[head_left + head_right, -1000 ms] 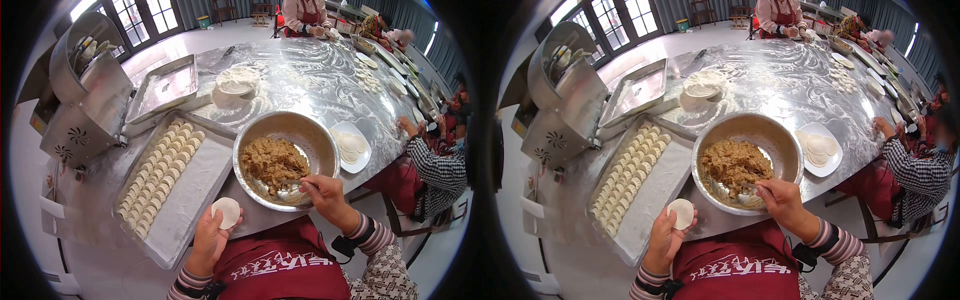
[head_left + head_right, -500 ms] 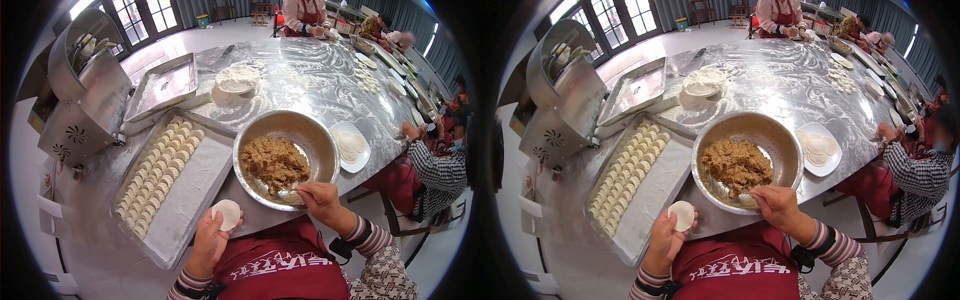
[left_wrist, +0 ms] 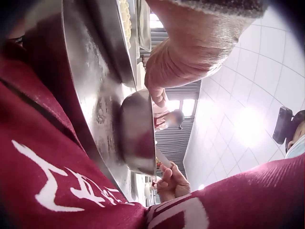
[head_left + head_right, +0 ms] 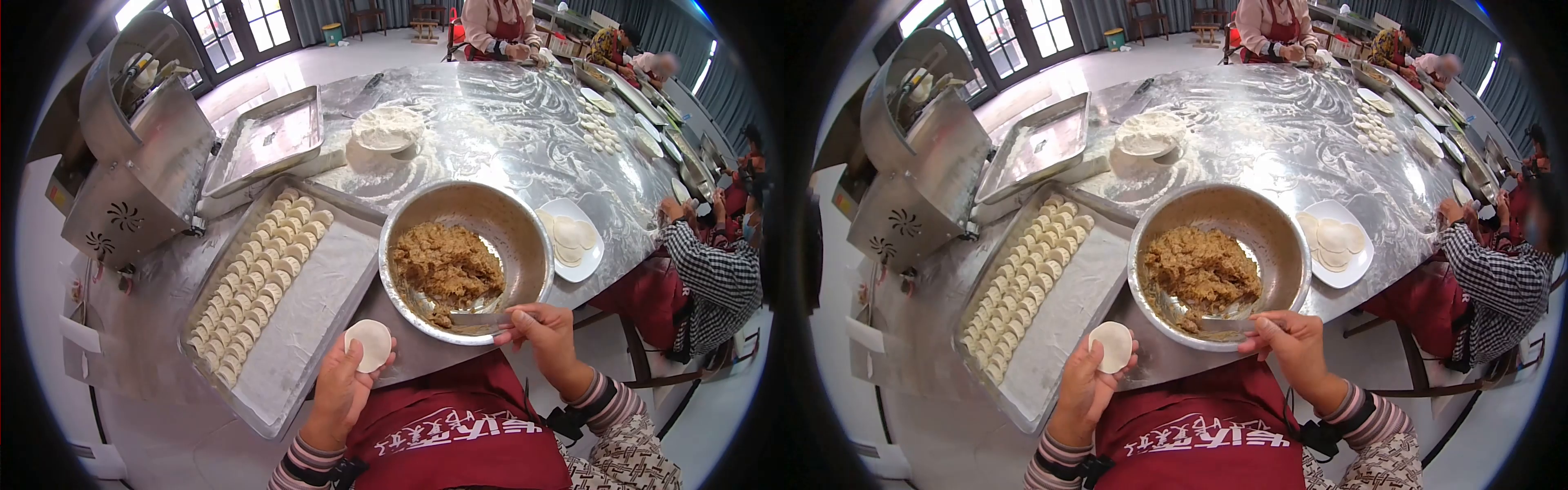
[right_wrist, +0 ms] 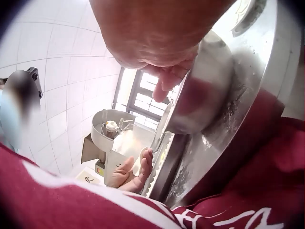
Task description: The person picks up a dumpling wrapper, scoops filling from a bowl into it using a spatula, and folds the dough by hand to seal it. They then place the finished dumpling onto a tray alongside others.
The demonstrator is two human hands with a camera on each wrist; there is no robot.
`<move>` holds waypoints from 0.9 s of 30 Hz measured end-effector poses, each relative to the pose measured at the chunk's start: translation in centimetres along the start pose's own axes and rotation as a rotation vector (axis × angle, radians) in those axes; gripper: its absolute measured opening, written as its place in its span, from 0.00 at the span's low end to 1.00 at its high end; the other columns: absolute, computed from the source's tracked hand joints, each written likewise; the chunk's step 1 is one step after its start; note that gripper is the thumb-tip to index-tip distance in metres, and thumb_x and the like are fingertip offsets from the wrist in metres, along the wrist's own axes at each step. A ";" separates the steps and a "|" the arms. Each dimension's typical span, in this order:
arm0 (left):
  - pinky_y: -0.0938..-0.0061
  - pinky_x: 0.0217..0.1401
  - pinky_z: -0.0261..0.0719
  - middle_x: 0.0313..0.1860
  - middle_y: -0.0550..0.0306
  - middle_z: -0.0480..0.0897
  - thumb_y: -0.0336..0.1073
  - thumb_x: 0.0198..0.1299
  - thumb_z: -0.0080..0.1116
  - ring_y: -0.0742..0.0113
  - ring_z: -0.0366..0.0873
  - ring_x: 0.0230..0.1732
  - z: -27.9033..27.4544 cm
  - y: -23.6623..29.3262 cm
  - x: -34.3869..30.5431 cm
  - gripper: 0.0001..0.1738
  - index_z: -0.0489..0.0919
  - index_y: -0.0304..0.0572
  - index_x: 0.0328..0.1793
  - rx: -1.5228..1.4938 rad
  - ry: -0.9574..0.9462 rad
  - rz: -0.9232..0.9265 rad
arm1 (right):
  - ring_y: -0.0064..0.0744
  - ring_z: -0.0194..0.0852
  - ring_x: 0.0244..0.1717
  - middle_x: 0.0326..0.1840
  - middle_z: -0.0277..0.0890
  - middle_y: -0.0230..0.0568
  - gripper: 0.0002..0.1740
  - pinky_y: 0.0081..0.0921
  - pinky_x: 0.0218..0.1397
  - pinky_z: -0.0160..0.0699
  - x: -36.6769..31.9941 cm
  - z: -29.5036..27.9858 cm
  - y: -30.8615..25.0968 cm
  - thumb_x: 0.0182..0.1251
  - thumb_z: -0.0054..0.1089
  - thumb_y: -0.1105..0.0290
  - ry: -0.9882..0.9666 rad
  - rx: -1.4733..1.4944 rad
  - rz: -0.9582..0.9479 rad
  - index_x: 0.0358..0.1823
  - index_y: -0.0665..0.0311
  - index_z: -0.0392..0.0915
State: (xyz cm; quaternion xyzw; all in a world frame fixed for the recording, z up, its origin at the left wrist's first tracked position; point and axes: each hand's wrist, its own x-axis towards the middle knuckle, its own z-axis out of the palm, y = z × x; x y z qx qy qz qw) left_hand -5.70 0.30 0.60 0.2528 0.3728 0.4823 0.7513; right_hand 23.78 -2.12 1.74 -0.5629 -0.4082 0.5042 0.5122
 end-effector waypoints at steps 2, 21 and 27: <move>0.67 0.56 0.81 0.56 0.45 0.78 0.43 0.71 0.51 0.58 0.78 0.55 0.3 0.2 0.1 0.24 0.67 0.32 0.64 0.019 -0.036 0.034 | 0.33 0.86 0.31 0.34 0.83 0.47 0.11 0.23 0.27 0.82 0.7 -0.5 -0.3 0.71 0.55 0.71 0.009 0.125 0.059 0.43 0.75 0.79; 0.56 0.68 0.69 0.67 0.45 0.70 0.57 0.75 0.27 0.54 0.69 0.67 7.1 -0.7 4.4 0.34 0.62 0.33 0.70 -0.237 -0.141 -0.084 | 0.37 0.86 0.35 0.35 0.83 0.53 0.13 0.30 0.40 0.87 2.1 0.6 -3.3 0.71 0.54 0.71 -0.021 0.238 -0.064 0.47 0.76 0.77; 0.56 0.71 0.64 0.68 0.47 0.67 0.54 0.76 0.27 0.56 0.66 0.68 7.1 -1.2 5.2 0.31 0.57 0.38 0.72 -0.320 -0.187 -0.062 | 0.39 0.85 0.37 0.36 0.82 0.52 0.10 0.31 0.40 0.85 1.6 1.3 -2.0 0.63 0.60 0.78 -0.235 -0.634 -1.131 0.45 0.74 0.78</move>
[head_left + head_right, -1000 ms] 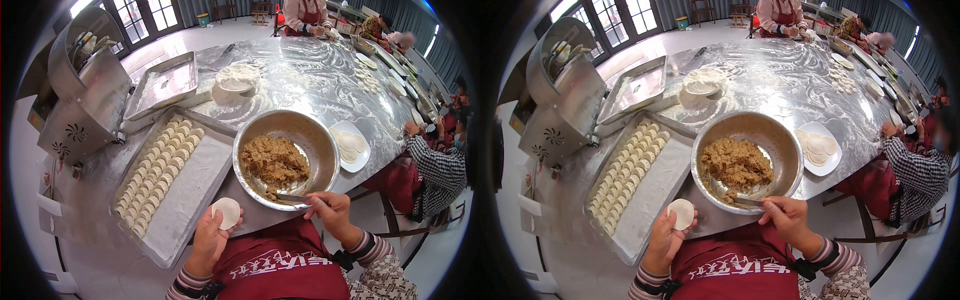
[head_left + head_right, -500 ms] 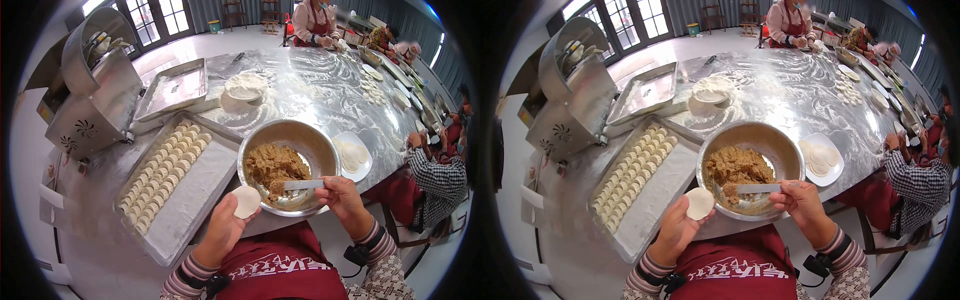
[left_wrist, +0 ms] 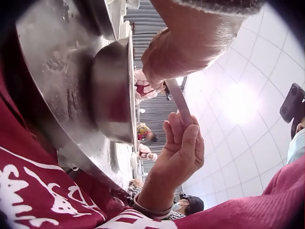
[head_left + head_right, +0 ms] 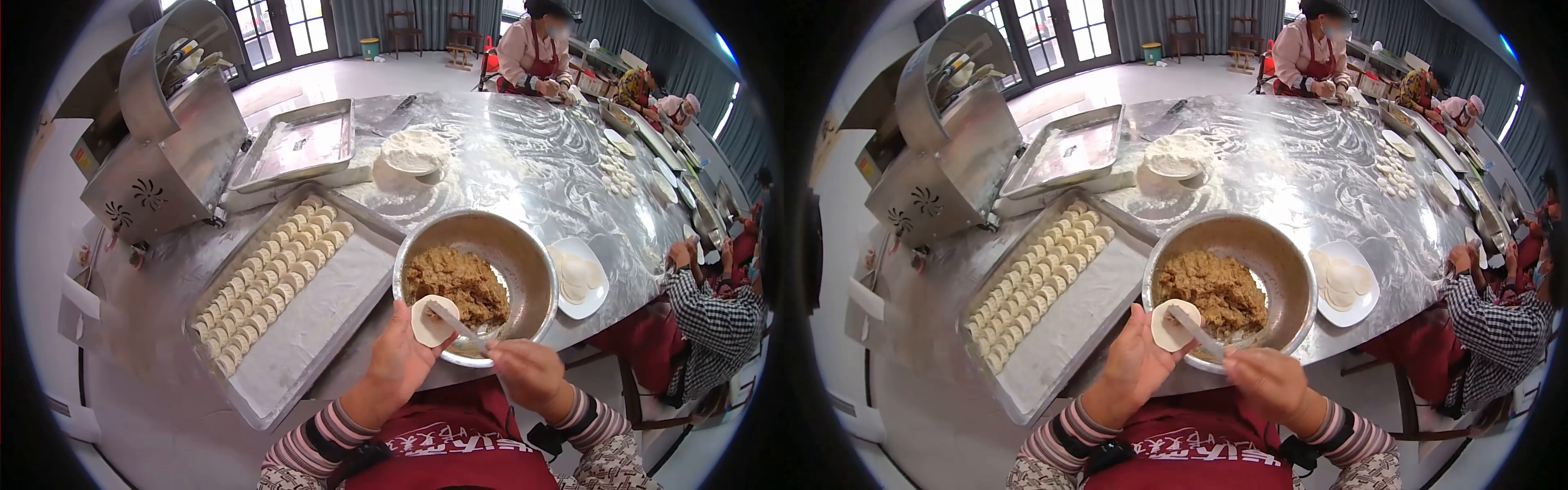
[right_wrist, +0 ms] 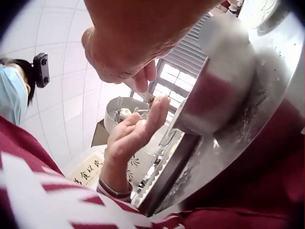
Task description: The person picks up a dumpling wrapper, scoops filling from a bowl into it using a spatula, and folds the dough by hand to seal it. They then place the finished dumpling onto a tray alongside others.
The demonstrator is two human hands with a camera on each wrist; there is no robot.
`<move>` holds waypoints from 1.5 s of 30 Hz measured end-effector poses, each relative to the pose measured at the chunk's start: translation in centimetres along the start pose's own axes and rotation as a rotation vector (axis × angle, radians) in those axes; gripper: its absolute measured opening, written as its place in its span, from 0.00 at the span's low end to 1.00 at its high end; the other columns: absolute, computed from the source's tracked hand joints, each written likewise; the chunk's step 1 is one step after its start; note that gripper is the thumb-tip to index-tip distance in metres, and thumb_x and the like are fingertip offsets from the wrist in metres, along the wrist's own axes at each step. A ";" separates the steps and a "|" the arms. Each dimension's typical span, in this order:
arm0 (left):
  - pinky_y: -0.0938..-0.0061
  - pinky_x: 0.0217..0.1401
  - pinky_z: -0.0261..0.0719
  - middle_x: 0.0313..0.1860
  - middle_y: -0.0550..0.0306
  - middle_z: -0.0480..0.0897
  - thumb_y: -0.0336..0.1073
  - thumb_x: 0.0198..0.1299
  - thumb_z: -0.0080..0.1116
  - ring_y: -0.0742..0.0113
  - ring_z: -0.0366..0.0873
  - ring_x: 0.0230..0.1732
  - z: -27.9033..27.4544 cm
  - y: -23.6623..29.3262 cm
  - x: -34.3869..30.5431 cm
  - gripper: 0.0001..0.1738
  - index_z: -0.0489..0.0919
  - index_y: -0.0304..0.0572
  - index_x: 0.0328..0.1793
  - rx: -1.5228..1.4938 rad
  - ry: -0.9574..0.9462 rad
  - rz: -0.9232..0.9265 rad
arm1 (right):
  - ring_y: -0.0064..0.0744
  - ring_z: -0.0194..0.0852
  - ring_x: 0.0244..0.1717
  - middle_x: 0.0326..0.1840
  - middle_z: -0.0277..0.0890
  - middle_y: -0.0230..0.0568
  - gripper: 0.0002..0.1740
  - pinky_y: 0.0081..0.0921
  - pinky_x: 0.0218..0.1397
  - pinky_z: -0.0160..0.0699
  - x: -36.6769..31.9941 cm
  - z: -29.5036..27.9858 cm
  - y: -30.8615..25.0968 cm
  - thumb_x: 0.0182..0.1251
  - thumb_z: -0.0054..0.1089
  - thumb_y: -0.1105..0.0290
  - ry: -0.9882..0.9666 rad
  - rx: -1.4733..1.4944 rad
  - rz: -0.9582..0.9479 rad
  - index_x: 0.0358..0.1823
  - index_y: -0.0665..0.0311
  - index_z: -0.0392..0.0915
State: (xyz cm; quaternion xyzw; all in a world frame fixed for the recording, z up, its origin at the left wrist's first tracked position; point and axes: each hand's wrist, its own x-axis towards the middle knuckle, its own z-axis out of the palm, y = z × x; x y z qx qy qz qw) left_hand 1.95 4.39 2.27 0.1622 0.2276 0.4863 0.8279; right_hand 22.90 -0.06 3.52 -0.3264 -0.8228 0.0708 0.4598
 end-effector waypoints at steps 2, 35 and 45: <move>0.56 0.71 0.64 0.68 0.47 0.67 0.55 0.76 0.26 0.56 0.67 0.68 0.3 -0.2 0.2 0.31 0.58 0.38 0.72 -0.011 -0.007 0.012 | 0.38 0.84 0.38 0.37 0.82 0.50 0.10 0.32 0.42 0.85 0.0 0.3 -0.2 0.59 0.64 0.76 -0.119 -0.259 -0.333 0.42 0.72 0.79; 0.58 0.73 0.63 0.66 0.44 0.69 0.56 0.75 0.28 0.54 0.67 0.68 -0.6 0.2 -0.1 0.35 0.59 0.30 0.71 -0.006 -0.084 0.005 | 0.35 0.85 0.38 0.39 0.83 0.46 0.05 0.33 0.47 0.83 0.2 -3.1 -3.5 0.62 0.61 0.74 -0.172 -0.269 -0.101 0.37 0.68 0.78; 0.60 0.72 0.66 0.65 0.42 0.71 0.59 0.74 0.27 0.54 0.69 0.68 -0.7 0.1 -1.0 0.39 0.62 0.26 0.69 0.067 -0.193 -0.129 | 0.34 0.85 0.27 0.29 0.83 0.47 0.11 0.23 0.33 0.82 1.7 -2.1 1.1 0.72 0.54 0.70 0.361 0.662 0.922 0.39 0.74 0.77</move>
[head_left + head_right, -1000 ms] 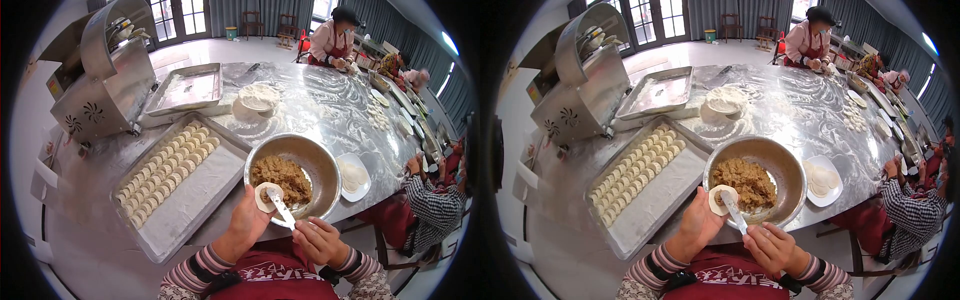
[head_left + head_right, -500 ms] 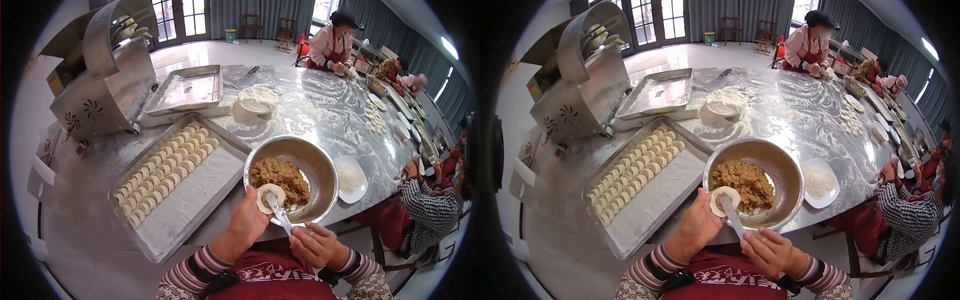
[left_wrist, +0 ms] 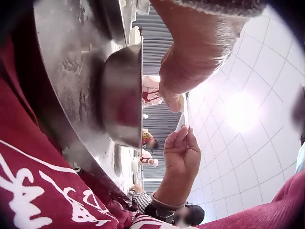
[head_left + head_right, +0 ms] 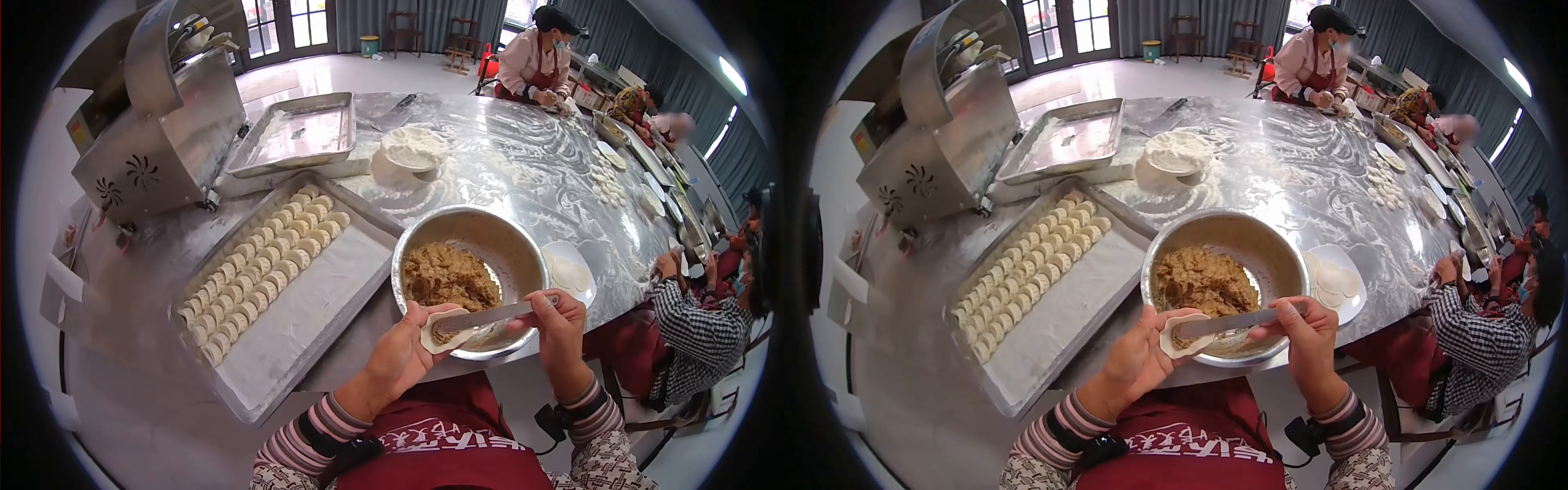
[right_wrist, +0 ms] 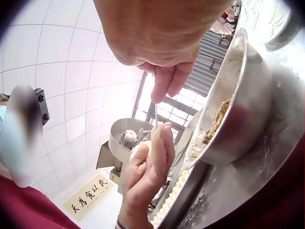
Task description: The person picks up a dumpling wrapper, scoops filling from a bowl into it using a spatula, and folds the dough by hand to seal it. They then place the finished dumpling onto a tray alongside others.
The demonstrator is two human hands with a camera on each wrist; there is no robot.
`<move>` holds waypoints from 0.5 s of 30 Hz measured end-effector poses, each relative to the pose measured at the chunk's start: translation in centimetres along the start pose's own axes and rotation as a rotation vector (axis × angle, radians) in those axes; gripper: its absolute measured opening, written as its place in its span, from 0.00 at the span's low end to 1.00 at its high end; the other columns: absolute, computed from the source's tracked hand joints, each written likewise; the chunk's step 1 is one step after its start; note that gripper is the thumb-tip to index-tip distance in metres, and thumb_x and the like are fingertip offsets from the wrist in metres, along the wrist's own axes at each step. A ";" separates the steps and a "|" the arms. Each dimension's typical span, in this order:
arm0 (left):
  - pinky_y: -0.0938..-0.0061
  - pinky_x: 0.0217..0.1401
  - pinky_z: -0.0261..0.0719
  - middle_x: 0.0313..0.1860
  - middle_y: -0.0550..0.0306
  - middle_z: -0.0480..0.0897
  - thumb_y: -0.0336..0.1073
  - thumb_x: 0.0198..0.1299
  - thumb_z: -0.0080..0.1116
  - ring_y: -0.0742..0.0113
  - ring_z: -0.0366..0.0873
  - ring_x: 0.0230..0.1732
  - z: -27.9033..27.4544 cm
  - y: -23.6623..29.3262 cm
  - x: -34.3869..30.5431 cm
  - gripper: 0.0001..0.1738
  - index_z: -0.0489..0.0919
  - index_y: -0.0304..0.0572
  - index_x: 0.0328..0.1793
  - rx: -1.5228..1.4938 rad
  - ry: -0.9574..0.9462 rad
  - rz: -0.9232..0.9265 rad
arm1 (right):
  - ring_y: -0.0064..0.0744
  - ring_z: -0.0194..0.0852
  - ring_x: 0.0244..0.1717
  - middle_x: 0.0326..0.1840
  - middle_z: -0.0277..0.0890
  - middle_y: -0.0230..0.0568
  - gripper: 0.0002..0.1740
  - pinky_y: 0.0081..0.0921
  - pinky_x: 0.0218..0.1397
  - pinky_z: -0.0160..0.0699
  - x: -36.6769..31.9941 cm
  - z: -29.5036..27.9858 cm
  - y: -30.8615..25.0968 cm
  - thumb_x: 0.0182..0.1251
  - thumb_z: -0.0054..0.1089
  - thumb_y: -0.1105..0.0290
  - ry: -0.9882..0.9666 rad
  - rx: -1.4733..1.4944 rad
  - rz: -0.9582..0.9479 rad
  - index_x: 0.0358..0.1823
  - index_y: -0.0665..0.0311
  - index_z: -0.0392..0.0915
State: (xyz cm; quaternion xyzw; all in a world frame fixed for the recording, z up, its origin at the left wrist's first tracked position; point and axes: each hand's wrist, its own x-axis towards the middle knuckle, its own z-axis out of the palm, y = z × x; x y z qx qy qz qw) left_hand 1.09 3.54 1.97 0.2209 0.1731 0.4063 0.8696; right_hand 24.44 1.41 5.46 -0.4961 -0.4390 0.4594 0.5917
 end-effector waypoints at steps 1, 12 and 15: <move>0.61 0.72 0.66 0.66 0.42 0.71 0.59 0.74 0.27 0.54 0.69 0.68 -0.1 0.1 0.0 0.39 0.62 0.26 0.69 0.022 0.009 0.007 | 0.34 0.85 0.27 0.29 0.83 0.47 0.11 0.23 0.33 0.82 0.1 -0.3 0.0 0.72 0.54 0.70 -0.004 0.000 0.000 0.39 0.74 0.77; 0.62 0.72 0.67 0.66 0.41 0.70 0.61 0.72 0.29 0.55 0.69 0.68 -0.3 0.1 0.1 0.41 0.60 0.25 0.70 0.001 0.011 -0.058 | 0.34 0.84 0.24 0.28 0.82 0.46 0.11 0.23 0.32 0.84 0.9 0.4 -0.4 0.71 0.55 0.71 -0.079 -0.069 0.024 0.38 0.74 0.78; 0.63 0.72 0.67 0.66 0.41 0.70 0.61 0.72 0.29 0.55 0.69 0.68 -0.5 0.2 0.1 0.42 0.60 0.25 0.71 0.000 0.021 -0.032 | 0.33 0.84 0.24 0.28 0.82 0.46 0.11 0.24 0.32 0.84 1.5 -0.5 -0.9 0.71 0.54 0.71 -0.003 0.104 0.006 0.38 0.74 0.78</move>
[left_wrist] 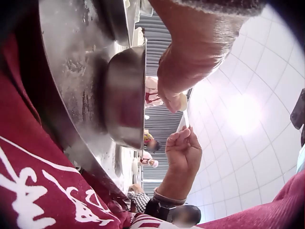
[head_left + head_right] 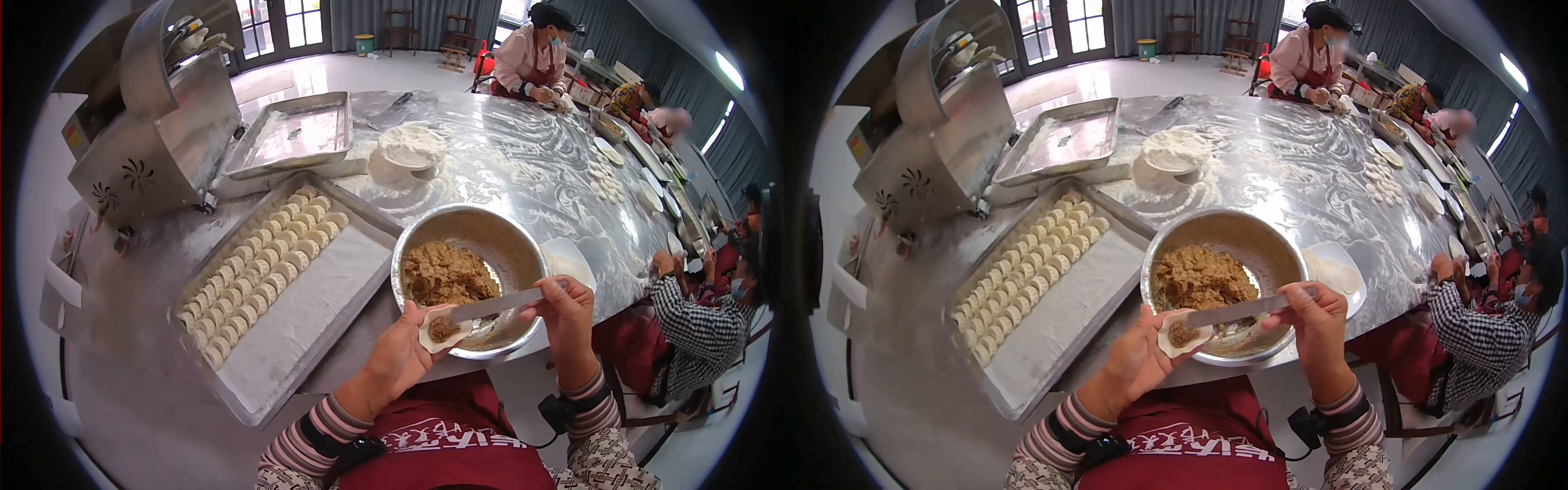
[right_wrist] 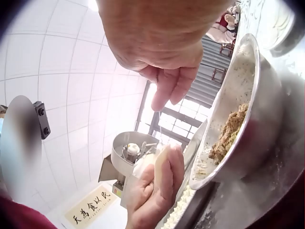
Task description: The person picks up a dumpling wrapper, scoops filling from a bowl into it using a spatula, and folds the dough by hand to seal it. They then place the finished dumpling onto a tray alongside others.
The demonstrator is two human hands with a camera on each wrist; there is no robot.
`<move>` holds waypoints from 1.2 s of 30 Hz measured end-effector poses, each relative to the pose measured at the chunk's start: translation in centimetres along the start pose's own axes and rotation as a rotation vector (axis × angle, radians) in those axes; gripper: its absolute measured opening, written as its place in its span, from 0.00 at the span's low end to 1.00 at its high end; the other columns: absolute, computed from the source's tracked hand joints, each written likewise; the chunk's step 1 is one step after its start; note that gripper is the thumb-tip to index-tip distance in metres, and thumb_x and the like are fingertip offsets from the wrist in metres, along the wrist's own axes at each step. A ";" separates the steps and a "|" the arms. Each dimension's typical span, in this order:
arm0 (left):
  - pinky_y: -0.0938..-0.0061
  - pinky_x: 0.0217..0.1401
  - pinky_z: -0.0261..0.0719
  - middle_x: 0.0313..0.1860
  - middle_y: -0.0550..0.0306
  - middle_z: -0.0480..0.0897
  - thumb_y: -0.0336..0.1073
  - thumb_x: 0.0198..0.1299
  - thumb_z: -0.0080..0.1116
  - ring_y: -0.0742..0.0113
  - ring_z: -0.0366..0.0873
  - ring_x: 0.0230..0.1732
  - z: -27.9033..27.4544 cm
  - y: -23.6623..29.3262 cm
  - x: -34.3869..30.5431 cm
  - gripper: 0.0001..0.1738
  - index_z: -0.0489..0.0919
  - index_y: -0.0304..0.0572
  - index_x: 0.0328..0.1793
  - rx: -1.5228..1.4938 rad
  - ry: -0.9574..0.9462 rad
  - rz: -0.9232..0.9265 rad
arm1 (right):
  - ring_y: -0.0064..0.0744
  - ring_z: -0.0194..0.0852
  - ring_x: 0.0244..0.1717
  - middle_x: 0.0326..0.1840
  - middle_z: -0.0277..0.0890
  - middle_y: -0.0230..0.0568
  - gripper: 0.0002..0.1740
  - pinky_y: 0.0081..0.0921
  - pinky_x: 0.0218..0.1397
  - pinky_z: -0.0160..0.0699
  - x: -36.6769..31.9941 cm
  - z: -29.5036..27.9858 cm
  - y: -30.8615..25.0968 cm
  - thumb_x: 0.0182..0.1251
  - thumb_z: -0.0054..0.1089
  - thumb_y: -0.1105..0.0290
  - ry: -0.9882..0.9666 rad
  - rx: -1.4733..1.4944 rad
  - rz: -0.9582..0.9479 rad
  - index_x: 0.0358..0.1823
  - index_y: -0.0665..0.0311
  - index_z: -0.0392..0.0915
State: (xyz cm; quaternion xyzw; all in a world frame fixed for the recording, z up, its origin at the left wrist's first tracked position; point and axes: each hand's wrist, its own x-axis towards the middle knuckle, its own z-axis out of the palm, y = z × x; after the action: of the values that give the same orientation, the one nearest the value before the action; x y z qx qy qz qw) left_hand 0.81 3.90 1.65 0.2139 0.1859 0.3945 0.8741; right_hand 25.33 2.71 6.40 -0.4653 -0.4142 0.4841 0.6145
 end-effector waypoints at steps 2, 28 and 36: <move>0.63 0.72 0.67 0.66 0.41 0.70 0.61 0.72 0.29 0.54 0.69 0.68 0.1 0.1 0.1 0.42 0.59 0.25 0.71 0.002 0.009 0.015 | 0.34 0.84 0.24 0.28 0.82 0.46 0.11 0.24 0.31 0.84 -0.1 -0.6 -0.1 0.71 0.54 0.71 0.041 0.051 -0.029 0.38 0.74 0.78; 0.57 0.68 0.69 0.63 0.45 0.75 0.49 0.74 0.38 0.52 0.72 0.64 -2.7 -1.0 -1.3 0.29 0.67 0.29 0.67 -0.081 -0.061 0.000 | 0.43 0.73 0.61 0.58 0.75 0.46 0.23 0.44 0.62 0.72 -3.2 0.2 4.5 0.54 0.67 0.64 -0.317 -1.154 -1.032 0.52 0.63 0.76; 0.61 0.67 0.70 0.65 0.46 0.73 0.48 0.76 0.33 0.56 0.72 0.64 0.3 -1.7 -1.0 0.28 0.62 0.33 0.71 -0.246 -0.414 -0.016 | 0.52 0.70 0.64 0.60 0.72 0.53 0.10 0.48 0.66 0.70 -4.0 2.7 4.5 0.55 0.56 0.72 -0.490 -0.872 -1.232 0.38 0.68 0.77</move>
State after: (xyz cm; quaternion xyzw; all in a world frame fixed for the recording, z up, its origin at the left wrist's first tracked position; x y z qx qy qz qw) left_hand 1.38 2.07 1.17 0.1804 -0.0449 0.3549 0.9162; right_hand 21.01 -0.25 2.37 -0.2313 -0.8728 -0.0601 0.4255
